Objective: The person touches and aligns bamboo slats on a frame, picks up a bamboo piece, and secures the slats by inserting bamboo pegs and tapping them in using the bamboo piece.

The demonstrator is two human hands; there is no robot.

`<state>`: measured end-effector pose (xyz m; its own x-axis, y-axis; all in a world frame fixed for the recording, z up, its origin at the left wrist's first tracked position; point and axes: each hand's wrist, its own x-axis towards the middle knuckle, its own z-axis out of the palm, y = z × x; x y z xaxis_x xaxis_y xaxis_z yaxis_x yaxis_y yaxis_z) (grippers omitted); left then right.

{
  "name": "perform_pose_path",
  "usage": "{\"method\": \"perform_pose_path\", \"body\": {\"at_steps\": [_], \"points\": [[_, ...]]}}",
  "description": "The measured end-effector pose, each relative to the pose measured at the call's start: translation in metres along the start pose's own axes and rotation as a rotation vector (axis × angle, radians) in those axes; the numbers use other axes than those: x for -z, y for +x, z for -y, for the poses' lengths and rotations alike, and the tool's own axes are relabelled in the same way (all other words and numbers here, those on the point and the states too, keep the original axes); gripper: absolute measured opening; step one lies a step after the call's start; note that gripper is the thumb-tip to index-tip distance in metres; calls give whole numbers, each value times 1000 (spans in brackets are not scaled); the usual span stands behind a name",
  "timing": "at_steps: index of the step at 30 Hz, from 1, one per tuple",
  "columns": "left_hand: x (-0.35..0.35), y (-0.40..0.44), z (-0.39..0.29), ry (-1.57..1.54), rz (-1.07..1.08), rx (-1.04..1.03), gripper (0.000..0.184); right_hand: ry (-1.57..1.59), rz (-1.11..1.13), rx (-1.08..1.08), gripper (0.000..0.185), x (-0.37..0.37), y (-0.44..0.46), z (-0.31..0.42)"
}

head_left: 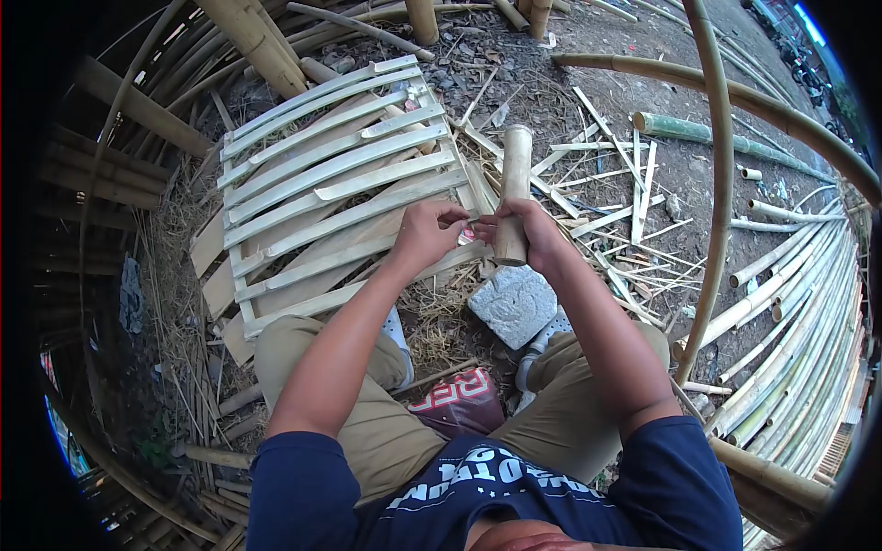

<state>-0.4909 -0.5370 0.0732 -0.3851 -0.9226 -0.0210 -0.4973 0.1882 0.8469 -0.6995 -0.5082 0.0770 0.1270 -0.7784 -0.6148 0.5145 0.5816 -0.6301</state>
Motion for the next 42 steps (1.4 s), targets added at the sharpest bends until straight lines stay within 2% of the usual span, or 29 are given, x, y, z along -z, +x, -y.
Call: {"method": "perform_pose_path", "body": {"at_steps": [6, 11, 20, 29, 32, 35, 38, 42], "points": [[-5, -1, -6, -7, 31, 20, 19, 61, 71, -6, 47, 5, 4, -2], [-10, 1, -2, -110, 32, 100, 18, 25, 48, 6, 46, 4, 2, -1], [-21, 6, 5, -271, -9, 124, 20, 6, 74, 6, 47, 6, 2, -2], [-21, 9, 0, -336, -32, 226, 20, 34, 40, 14, 44, 6, 1, -2], [-27, 13, 12, -365, -56, 200, 22, 28, 34, 23, 44, 5, 0, -1], [-17, 13, -6, -220, -113, 188, 22, 34, 17, 24, 43, 3, -2, 0], [-13, 14, -3, -89, -227, 27, 20, 36, -7, 24, 41, -1, -7, 3], [-9, 15, -1, -58, -188, 22, 20, -7, -27, 43, 39, -2, -10, 5]]}}
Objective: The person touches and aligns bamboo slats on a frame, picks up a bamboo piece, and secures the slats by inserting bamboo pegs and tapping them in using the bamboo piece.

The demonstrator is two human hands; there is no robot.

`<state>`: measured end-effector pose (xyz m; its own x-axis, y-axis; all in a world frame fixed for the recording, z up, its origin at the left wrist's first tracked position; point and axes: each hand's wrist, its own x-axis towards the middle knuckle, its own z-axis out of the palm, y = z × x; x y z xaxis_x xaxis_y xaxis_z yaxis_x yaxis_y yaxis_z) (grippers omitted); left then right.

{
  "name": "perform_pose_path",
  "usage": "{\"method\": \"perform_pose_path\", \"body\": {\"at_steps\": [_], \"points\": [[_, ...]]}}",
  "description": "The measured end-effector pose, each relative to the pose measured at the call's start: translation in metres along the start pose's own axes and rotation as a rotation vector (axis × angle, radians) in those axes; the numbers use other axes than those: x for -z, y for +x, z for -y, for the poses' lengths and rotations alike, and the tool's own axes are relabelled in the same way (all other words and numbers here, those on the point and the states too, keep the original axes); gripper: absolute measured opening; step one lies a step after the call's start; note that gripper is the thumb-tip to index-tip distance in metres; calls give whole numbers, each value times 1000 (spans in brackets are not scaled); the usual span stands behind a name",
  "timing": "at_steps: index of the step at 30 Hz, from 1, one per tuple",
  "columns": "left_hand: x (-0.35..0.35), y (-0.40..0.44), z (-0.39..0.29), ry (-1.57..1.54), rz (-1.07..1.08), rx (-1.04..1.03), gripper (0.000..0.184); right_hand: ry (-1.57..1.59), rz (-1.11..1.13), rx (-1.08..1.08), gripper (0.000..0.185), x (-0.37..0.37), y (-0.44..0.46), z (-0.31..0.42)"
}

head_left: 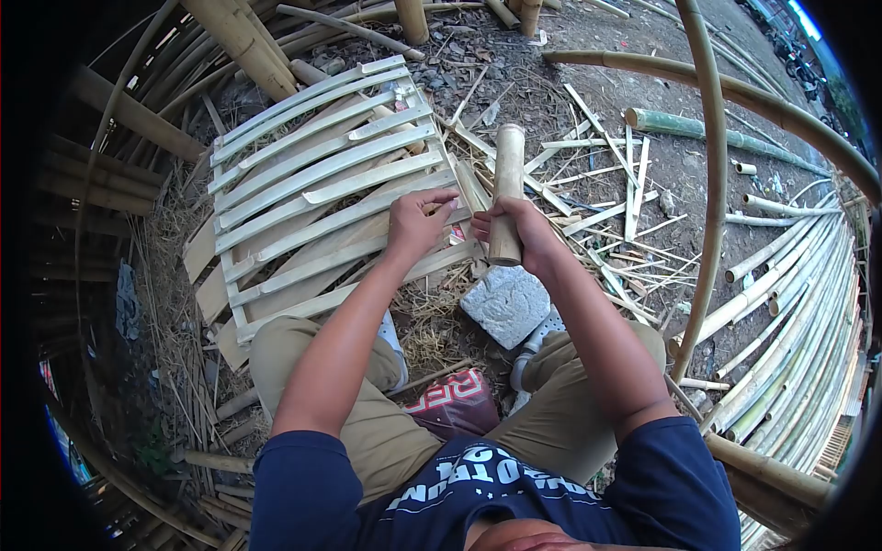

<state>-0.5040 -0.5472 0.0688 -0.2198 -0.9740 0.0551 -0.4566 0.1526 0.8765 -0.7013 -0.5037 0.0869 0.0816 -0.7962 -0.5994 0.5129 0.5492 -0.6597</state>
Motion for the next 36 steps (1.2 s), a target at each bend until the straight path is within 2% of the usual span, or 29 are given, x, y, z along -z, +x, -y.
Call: {"method": "perform_pose_path", "body": {"at_steps": [9, 12, 15, 18, 21, 24, 25, 27, 29, 30, 36], "points": [[-9, 1, 12, 45, -3, -96, 20, -10, -1, 26, 51, 3, -6, 5], [-11, 1, 16, 65, -21, -118, 19, 4, -43, 58, 48, 2, -6, 3], [-10, 0, 13, 54, -26, -109, 19, -233, -73, -15, 48, 5, -8, 8], [-11, -2, 14, 9, -15, -109, 20, -338, -142, -19, 44, 7, -6, 1], [-11, -2, 16, -26, 1, -93, 21, -167, -54, 32, 36, 6, -1, -10], [-11, -1, 22, -12, 9, -75, 22, -192, 79, 37, 34, 13, 11, -17], [-12, -1, 23, -14, 2, -73, 22, -182, 48, 50, 33, 9, 8, -16], [-11, -2, 22, 3, -25, -128, 23, -178, 33, -7, 35, 5, 4, -13], [-12, -2, 27, -43, -19, -94, 22, -122, 22, -31, 38, 9, 11, -16], [-10, -3, 23, -41, -14, -75, 21, -196, 32, -11, 53, 6, 6, -16], [-13, -3, 27, -45, -101, -200, 19, -204, 44, 27, 58, 7, 4, -15]]}}
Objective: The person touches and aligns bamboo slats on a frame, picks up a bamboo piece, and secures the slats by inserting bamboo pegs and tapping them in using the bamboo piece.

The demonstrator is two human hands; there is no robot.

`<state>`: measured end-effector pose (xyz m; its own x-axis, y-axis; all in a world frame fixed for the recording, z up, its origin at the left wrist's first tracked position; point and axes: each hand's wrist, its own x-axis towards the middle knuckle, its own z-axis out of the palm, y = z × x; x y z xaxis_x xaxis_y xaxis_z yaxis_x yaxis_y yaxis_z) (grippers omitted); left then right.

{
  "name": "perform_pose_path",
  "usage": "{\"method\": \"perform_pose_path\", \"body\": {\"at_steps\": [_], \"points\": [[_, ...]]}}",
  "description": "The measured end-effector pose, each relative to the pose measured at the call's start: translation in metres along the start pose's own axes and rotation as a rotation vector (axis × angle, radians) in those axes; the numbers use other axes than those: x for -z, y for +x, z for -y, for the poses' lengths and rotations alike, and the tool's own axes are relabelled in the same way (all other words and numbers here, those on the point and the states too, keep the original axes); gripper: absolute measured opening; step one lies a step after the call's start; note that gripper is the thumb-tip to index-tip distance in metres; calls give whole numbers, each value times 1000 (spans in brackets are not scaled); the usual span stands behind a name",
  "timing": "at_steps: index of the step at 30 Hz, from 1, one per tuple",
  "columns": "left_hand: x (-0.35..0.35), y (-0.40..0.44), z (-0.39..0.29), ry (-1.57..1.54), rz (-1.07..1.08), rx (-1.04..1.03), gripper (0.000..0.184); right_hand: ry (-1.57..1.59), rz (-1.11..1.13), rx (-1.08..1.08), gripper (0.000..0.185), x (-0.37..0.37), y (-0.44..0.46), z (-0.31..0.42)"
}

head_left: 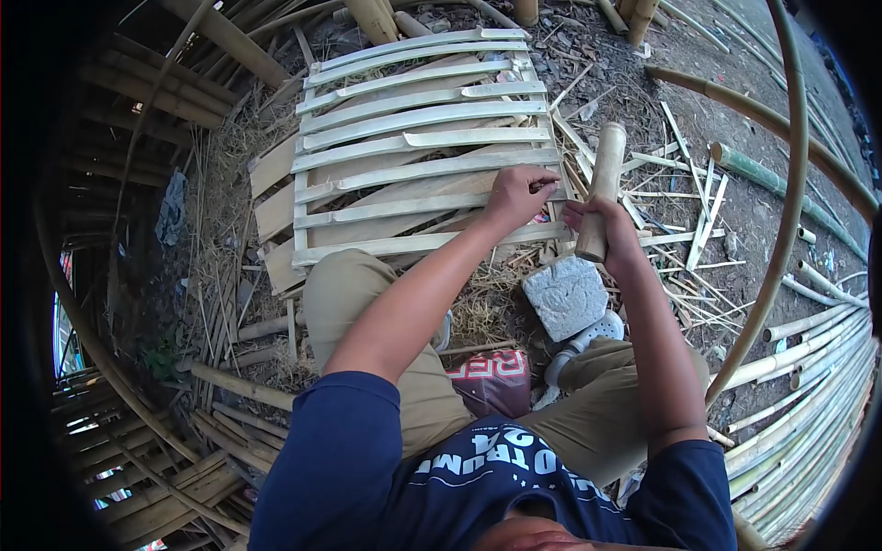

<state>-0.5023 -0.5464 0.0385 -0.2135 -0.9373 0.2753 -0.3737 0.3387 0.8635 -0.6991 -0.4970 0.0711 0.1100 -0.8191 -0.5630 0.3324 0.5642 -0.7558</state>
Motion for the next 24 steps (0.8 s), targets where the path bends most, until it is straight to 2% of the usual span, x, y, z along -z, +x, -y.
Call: {"method": "perform_pose_path", "body": {"at_steps": [11, 18, 21, 24], "points": [[-2, -1, 2, 6, -4, 44, 20, -21, 20, 20, 59, -1, 1, 0], [-5, 0, 3, -1, -59, -24, 17, -18, 19, 11, 57, 3, 4, -1], [-1, -1, -1, -7, 23, 89, 20, -9, 9, 11, 57, -1, 1, 1], [-2, -1, -1, 32, 16, 58, 21, -11, 16, 17, 57, 0, 3, 1]]}}
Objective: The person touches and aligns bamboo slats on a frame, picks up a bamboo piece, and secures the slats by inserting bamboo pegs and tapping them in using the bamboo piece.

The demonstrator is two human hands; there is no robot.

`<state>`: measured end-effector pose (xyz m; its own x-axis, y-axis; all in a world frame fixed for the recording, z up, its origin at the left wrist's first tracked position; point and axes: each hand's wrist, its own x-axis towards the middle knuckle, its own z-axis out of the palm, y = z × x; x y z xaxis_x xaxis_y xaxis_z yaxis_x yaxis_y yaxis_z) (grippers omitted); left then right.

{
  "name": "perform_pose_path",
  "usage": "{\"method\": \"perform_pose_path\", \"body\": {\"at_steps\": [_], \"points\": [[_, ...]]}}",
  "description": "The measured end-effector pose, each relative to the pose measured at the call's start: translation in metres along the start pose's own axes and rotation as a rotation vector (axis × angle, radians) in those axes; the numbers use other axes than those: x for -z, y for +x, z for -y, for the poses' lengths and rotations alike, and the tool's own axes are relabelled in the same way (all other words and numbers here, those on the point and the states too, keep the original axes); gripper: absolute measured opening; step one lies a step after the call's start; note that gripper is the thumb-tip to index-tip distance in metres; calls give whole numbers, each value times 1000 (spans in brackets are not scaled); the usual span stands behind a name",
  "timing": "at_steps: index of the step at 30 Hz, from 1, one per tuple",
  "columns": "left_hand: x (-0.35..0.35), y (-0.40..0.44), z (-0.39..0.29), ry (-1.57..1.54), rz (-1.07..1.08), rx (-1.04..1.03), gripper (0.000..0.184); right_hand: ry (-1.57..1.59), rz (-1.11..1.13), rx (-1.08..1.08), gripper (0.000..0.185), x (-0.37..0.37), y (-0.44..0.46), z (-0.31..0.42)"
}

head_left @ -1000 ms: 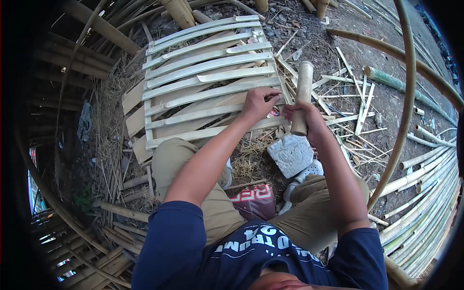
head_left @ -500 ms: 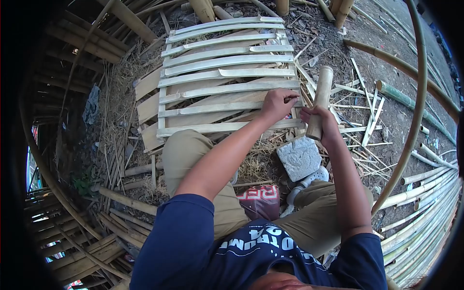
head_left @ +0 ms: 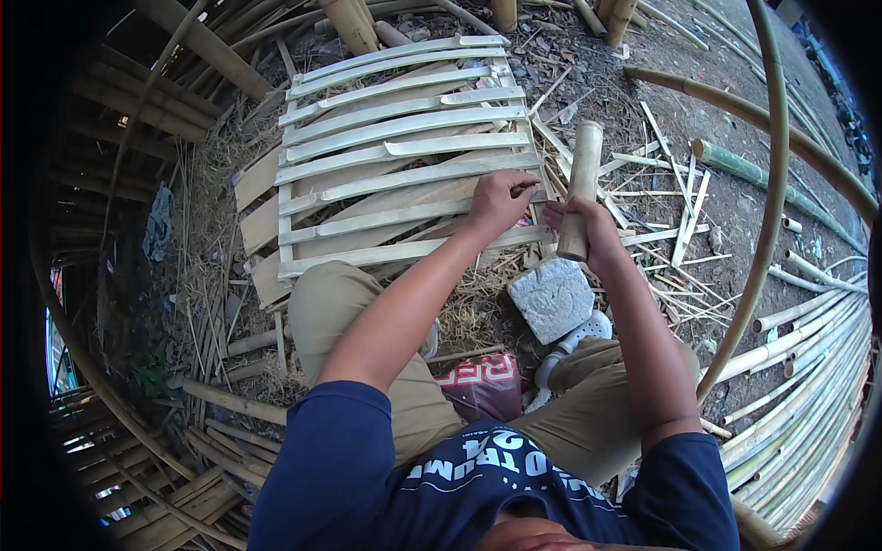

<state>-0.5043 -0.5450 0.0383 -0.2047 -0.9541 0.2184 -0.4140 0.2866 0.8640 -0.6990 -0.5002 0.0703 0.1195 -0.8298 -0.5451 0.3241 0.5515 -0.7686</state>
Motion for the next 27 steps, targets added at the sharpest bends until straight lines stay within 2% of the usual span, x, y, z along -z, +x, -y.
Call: {"method": "perform_pose_path", "body": {"at_steps": [4, 9, 12, 15, 18, 25, 27], "points": [[0, 0, 1, 16, 4, -18, 21, 59, -23, 33, 43, 3, 3, -5], [-3, 0, 2, -12, -46, -75, 18, 16, -4, 22, 48, 3, 2, -4], [-4, 0, 2, -18, -20, -34, 19, 3, 3, 9, 49, 2, 2, -4], [-2, -1, 1, 98, -12, -150, 18, 5, 8, 17, 48, 3, 2, -5], [-1, 0, 0, 140, 43, -136, 20, 19, 10, 30, 45, 4, 4, -5], [6, 4, -13, 24, -51, -125, 30, 15, -90, 16, 41, 1, 3, 2], [17, 9, -25, 51, -42, -129, 33, 82, -99, 76, 40, -4, 6, 4]]}}
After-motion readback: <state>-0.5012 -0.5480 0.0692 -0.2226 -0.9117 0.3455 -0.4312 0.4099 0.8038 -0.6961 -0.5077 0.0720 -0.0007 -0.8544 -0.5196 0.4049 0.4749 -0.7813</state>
